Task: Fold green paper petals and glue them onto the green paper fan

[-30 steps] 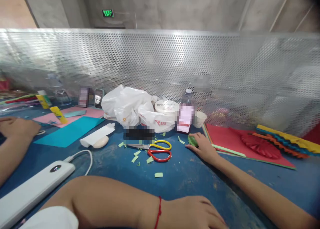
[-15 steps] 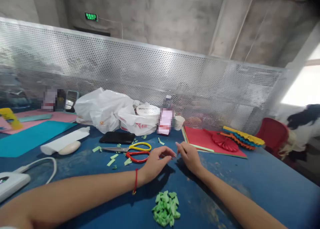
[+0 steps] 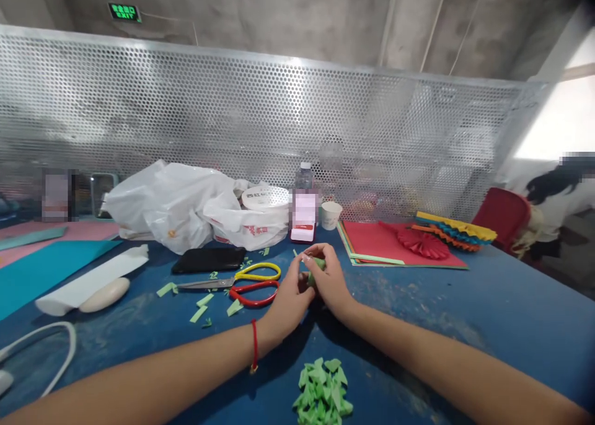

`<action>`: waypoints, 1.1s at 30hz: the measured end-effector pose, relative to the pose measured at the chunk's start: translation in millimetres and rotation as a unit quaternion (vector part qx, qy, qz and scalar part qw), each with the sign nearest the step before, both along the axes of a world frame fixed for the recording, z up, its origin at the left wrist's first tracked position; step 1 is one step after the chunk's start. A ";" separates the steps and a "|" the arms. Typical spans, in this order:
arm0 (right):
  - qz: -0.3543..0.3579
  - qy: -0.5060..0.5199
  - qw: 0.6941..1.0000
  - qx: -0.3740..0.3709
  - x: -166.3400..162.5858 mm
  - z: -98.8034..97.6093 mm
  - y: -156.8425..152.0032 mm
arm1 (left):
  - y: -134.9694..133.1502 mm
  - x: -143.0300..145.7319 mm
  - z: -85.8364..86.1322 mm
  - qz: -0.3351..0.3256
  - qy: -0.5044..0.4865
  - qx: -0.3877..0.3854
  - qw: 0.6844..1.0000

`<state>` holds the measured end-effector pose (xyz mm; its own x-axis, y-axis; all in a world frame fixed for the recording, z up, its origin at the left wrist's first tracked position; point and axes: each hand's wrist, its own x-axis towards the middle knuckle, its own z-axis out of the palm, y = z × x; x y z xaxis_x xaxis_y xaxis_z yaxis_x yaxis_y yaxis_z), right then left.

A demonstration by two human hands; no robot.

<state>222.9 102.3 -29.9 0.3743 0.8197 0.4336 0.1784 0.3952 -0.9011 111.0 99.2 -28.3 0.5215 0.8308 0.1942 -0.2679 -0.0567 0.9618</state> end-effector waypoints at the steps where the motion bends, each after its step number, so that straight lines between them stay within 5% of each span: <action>1: 0.015 -0.002 1.000 -0.005 3.5 0.3 -3.4 | 0.6 -0.6 1.5 0.000 -0.014 -0.019 1.000; 8: 0.237 0.014 0.967 -0.089 39.4 5.9 -15.0 | 7.9 -1.5 4.8 0.090 -0.020 -0.073 0.993; 18: 0.073 0.162 0.981 -0.079 52.8 -0.4 -8.8 | 5.9 0.3 10.2 0.147 -0.030 -0.090 0.985; 33: 0.162 0.160 0.968 -0.107 54.4 1.9 -15.5 | 4.7 -1.5 11.0 0.147 -0.118 -0.120 0.975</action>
